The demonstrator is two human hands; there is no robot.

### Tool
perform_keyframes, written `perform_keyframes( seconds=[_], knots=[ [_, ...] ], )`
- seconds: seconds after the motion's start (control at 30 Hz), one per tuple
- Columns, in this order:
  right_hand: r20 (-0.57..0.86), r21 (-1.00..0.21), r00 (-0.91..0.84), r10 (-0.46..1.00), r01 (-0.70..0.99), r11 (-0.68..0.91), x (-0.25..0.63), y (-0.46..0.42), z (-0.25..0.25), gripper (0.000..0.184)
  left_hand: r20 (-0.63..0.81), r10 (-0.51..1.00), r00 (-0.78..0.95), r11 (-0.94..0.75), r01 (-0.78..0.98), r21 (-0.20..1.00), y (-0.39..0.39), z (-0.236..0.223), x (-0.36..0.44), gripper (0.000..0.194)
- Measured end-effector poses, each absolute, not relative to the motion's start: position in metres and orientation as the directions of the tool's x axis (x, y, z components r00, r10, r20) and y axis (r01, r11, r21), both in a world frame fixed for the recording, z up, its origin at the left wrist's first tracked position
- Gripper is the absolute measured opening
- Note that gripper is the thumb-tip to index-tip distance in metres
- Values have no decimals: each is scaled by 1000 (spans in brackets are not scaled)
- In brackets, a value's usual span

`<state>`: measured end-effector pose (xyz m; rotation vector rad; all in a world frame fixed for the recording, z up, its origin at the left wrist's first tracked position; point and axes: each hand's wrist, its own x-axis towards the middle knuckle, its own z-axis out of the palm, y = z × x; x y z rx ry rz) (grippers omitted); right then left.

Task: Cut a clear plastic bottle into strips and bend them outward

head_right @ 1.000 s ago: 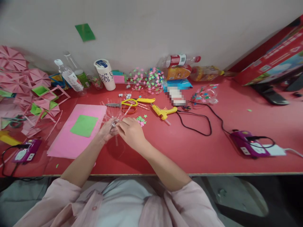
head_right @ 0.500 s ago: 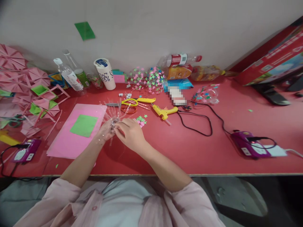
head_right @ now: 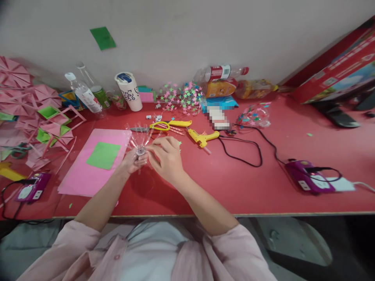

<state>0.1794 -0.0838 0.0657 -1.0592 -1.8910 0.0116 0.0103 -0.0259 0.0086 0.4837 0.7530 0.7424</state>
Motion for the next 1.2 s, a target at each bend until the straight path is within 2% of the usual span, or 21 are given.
perform_keyframes(
  seconds=[0.17, 0.33, 0.73, 0.97, 1.2],
  knots=[
    [653, -408, -212, 727, 710, 574, 179, -78, 58, 15, -422, 764, 488, 634, -443, 634, -28, 6, 12, 36],
    [669, -389, -208, 713, 720, 575, 177, -79, 58, 17, -439, 746, 501, 655, -433, 619, -28, 5, 13, 33],
    [621, -449, -205, 756, 699, 558, 172, -82, 58, 15, -479, 716, 509, 695, -447, 564, -28, 5, 12, 27],
    [673, -458, -156, 723, 679, 574, 175, -84, 62, 15, -503, 666, 551, 740, -403, 539, -25, 7, 8, 34],
    [766, -453, -53, 640, 661, 597, 177, -90, 67, 17, -482, 682, 549, 719, -386, 578, -28, 12, 9, 35]
  ],
)
